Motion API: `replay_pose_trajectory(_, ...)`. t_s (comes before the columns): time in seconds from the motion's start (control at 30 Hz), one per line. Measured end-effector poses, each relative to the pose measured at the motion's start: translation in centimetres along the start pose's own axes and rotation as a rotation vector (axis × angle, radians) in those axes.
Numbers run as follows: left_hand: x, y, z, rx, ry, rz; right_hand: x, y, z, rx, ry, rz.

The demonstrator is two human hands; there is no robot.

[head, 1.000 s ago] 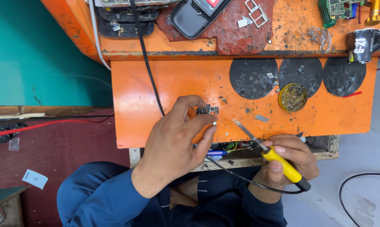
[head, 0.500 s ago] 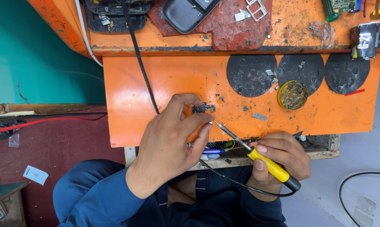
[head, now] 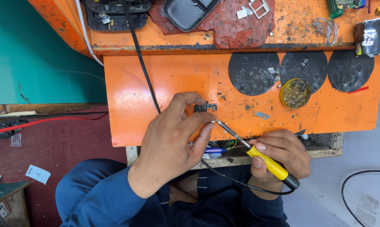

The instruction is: The person solders components onto a small circuit board using a soldering iron and wire.

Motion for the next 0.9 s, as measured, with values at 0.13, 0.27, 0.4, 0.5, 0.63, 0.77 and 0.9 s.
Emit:
replay_pose_trajectory(0.13,0.04,0.00,-0.11,0.003,-0.001,0.014,0.31,0.45,-0.11,0.016,-0.006,0.000)
replay_pose_trajectory(0.27,0.06,0.02,-0.19,-0.005,0.000,0.034,0.50,0.70,-0.17,0.026,-0.006,-0.017)
replay_pose_trajectory(0.4,0.06,-0.02,-0.13,0.003,-0.016,0.019,0.58,0.70,-0.15,0.047,-0.001,-0.009)
replay_pose_trajectory(0.5,0.03,-0.03,-0.07,-0.001,-0.015,0.011,0.48,0.58,-0.06,0.047,-0.008,0.003)
replay_pose_trajectory(0.63,0.06,0.00,-0.07,-0.010,-0.005,0.015,0.19,0.34,-0.05,0.048,-0.017,-0.017)
replay_pose_trajectory(0.77,0.06,0.06,-0.12,-0.014,0.007,0.032,0.22,0.20,0.00,0.029,-0.005,-0.006)
replay_pose_trajectory(0.9,0.05,-0.01,-0.11,-0.004,0.004,0.027,0.32,0.39,-0.02,0.034,-0.006,-0.010)
Point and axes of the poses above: each hand's wrist, its own x-axis towards the middle knuckle, its own z-axis out of the back of the hand, y = z × x, the point moved 4 cm from there along x, towards the middle knuckle, and after that the axes turned 11 degrees about y, right-handed, at the moved point
